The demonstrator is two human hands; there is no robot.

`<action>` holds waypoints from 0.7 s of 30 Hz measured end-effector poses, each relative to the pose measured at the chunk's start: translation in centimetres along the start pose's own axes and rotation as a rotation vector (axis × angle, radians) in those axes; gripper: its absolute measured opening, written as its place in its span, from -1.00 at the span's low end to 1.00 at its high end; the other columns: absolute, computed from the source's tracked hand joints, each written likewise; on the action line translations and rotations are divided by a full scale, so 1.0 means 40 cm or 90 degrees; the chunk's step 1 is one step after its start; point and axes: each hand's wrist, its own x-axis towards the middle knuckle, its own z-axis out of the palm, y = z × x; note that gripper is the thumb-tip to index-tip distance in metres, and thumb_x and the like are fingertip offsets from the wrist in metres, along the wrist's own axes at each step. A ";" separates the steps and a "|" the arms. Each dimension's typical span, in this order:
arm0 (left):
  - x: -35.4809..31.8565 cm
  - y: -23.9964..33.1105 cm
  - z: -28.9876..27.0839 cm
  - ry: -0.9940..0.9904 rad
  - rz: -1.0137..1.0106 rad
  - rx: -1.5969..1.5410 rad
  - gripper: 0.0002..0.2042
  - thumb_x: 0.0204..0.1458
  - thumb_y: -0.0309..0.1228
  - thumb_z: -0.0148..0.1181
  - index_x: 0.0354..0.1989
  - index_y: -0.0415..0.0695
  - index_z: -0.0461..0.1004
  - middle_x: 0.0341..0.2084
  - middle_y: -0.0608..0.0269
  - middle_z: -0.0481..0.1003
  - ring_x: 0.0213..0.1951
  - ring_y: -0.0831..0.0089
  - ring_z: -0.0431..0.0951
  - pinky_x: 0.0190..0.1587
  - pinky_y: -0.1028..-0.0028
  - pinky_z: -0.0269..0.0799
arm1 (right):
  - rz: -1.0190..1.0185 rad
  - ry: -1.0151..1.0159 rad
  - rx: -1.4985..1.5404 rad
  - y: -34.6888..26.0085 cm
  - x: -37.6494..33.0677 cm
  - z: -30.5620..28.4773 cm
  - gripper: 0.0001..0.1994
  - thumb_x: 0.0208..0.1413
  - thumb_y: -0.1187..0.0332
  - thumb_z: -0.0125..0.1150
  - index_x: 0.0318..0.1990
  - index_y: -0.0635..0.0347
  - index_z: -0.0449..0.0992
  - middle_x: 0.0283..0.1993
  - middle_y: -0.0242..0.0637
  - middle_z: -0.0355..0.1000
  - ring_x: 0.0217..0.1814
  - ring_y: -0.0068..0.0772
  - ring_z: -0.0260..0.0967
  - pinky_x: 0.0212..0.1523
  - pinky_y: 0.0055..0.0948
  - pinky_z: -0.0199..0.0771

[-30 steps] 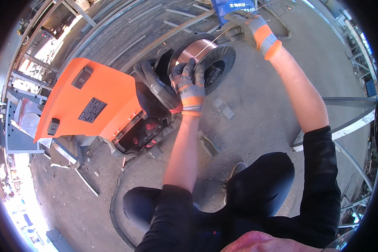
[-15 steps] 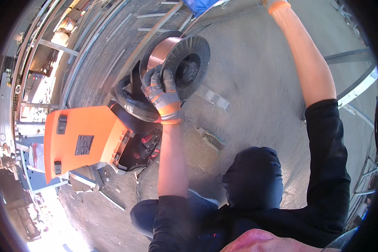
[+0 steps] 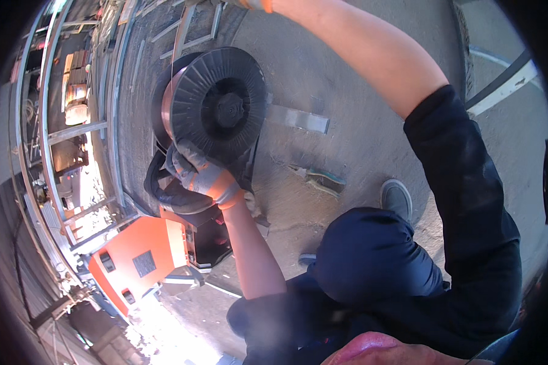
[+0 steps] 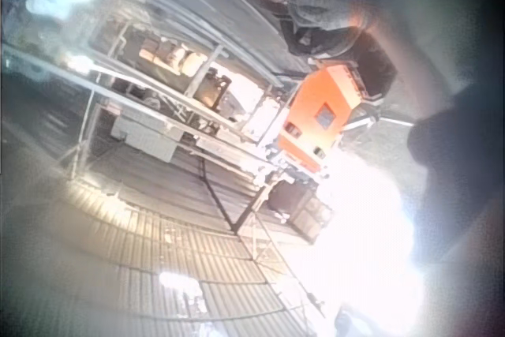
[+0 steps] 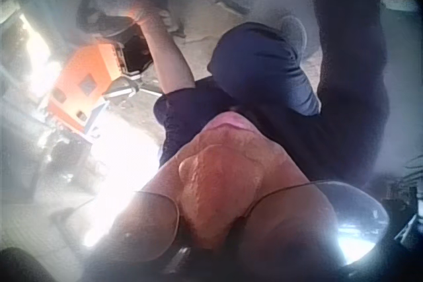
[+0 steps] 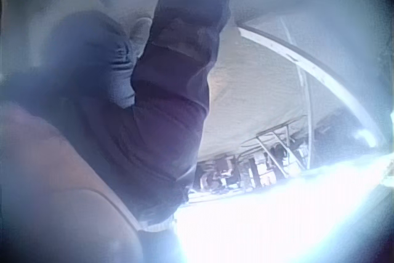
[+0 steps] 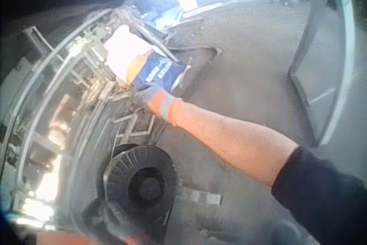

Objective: The person removes a copper wire spool from an orange welding machine, walks to a nearby shelf to retrieve a new spool, and returns to install it. The person then secures the spool and prepares the welding torch.

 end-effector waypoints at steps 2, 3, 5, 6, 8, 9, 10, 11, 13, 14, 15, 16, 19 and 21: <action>-0.011 -0.026 -0.003 -0.027 0.153 0.224 -0.52 0.27 -0.50 0.04 0.38 -0.21 0.31 0.19 -0.08 0.45 0.22 -0.05 0.46 0.27 0.14 0.39 | -0.119 -0.026 -0.120 0.084 -0.015 -0.029 -0.77 0.24 0.35 0.27 -0.02 0.26 0.62 -0.23 -0.25 0.62 -0.23 -0.33 0.59 -0.20 -0.29 0.60; -0.017 -0.037 -0.002 -0.030 0.154 0.265 -0.55 0.28 -0.53 0.04 0.35 -0.19 0.34 0.16 -0.06 0.46 0.18 -0.02 0.49 0.23 0.16 0.43 | -0.053 0.020 -0.064 0.124 -0.025 -0.043 -0.77 0.24 0.36 0.27 -0.03 0.27 0.62 -0.23 -0.25 0.62 -0.23 -0.34 0.59 -0.19 -0.29 0.60; -0.029 -0.052 0.002 -0.013 0.186 0.346 -0.62 0.30 -0.58 0.04 0.29 -0.16 0.39 0.10 -0.04 0.48 0.08 0.04 0.54 0.14 0.22 0.51 | 0.000 -0.004 0.153 0.184 -0.013 -0.050 -0.76 0.23 0.37 0.27 -0.01 0.29 0.61 -0.23 -0.23 0.62 -0.23 -0.36 0.58 -0.19 -0.32 0.59; -0.033 -0.056 0.002 -0.009 0.181 0.378 -0.58 0.29 -0.58 0.05 0.33 -0.15 0.37 0.11 -0.06 0.48 0.10 0.01 0.54 0.16 0.21 0.50 | -0.014 -0.072 0.315 0.209 0.004 -0.031 -0.74 0.23 0.39 0.27 0.02 0.30 0.59 -0.21 -0.22 0.62 -0.23 -0.36 0.58 -0.19 -0.34 0.59; -0.039 -0.054 0.004 -0.015 0.155 0.403 -0.57 0.29 -0.59 0.05 0.34 -0.16 0.35 0.15 -0.09 0.46 0.11 -0.02 0.53 0.16 0.17 0.50 | -0.176 -0.073 0.191 0.251 -0.029 -0.007 -0.68 0.25 0.42 0.23 0.12 0.31 0.52 -0.19 -0.20 0.61 -0.25 -0.38 0.57 -0.21 -0.38 0.58; -0.040 -0.049 0.003 0.002 0.159 0.427 -0.56 0.28 -0.59 0.05 0.35 -0.17 0.34 0.16 -0.11 0.45 0.12 -0.03 0.53 0.17 0.16 0.50 | -0.310 -0.001 -0.099 0.270 -0.086 0.000 -0.65 0.27 0.44 0.20 0.19 0.31 0.48 -0.17 -0.19 0.61 -0.25 -0.39 0.57 -0.22 -0.40 0.58; -0.039 -0.043 0.003 -0.013 0.107 0.350 -0.55 0.28 -0.60 0.05 0.35 -0.18 0.34 0.18 -0.11 0.45 0.13 -0.04 0.53 0.18 0.14 0.49 | -0.435 0.073 -0.397 0.284 -0.145 0.003 -0.61 0.29 0.46 0.17 0.25 0.31 0.43 -0.16 -0.18 0.61 -0.26 -0.41 0.57 -0.24 -0.42 0.58; -0.039 -0.036 0.001 -0.011 0.076 0.277 -0.55 0.28 -0.60 0.05 0.36 -0.18 0.33 0.19 -0.12 0.44 0.14 -0.06 0.52 0.19 0.13 0.48 | -0.065 0.218 -0.651 0.303 -0.217 0.023 -0.71 0.33 0.29 0.15 0.14 0.04 0.57 -0.06 -0.03 0.60 -0.05 0.02 0.59 -0.02 -0.16 0.62; -0.039 -0.020 -0.006 -0.013 0.077 0.283 -0.54 0.29 -0.59 0.02 0.37 -0.21 0.32 0.22 -0.12 0.42 0.19 -0.05 0.49 0.24 0.13 0.44 | -0.156 0.259 -0.710 0.317 -0.332 0.061 -0.67 0.25 0.42 0.16 0.16 0.02 0.56 -0.06 -0.04 0.57 -0.05 0.06 0.53 -0.01 -0.15 0.57; -0.041 -0.012 -0.008 -0.010 0.106 0.353 -0.54 0.30 -0.58 0.00 0.38 -0.23 0.30 0.24 -0.12 0.41 0.22 -0.03 0.46 0.28 0.16 0.40 | -0.139 0.279 -0.699 0.320 -0.353 0.089 -0.66 0.24 0.49 0.17 0.17 0.06 0.55 -0.14 -0.12 0.59 -0.17 -0.08 0.57 -0.11 -0.22 0.62; -0.044 -0.005 -0.008 -0.013 0.131 0.420 -0.54 0.31 -0.57 -0.03 0.39 -0.26 0.29 0.25 -0.12 0.39 0.26 -0.01 0.42 0.32 0.18 0.36 | -0.041 0.326 -0.655 0.322 -0.369 0.119 -0.66 0.22 0.53 0.20 0.14 0.08 0.57 -0.14 -0.12 0.59 -0.20 -0.05 0.56 -0.11 -0.21 0.62; -0.050 0.000 -0.008 -0.016 0.091 0.375 -0.55 0.32 -0.55 -0.02 0.38 -0.26 0.30 0.25 -0.13 0.39 0.27 -0.01 0.41 0.33 0.18 0.35 | -0.018 0.372 -0.668 0.317 -0.386 0.136 -0.73 0.18 0.34 0.26 0.01 0.11 0.62 -0.12 -0.01 0.59 -0.13 0.00 0.53 -0.07 -0.12 0.54; -0.074 0.009 0.004 -0.021 -0.050 0.228 -0.58 0.33 -0.52 0.01 0.36 -0.27 0.31 0.26 -0.14 0.37 0.29 0.01 0.38 0.36 0.19 0.32 | 0.191 0.595 0.003 0.296 -0.354 0.185 -0.79 0.25 0.26 0.29 -0.22 0.24 0.64 -0.42 -0.15 0.51 -0.38 -0.40 0.36 -0.26 -0.29 0.43; -0.090 0.013 0.012 -0.011 -0.144 0.142 -0.59 0.33 -0.51 0.04 0.34 -0.29 0.32 0.28 -0.13 0.35 0.29 0.02 0.38 0.36 0.21 0.30 | 0.235 0.634 -0.001 0.276 -0.326 0.197 -0.73 0.27 0.23 0.30 -0.30 0.30 0.63 -0.51 -0.21 0.45 -0.44 -0.52 0.24 -0.32 -0.35 0.37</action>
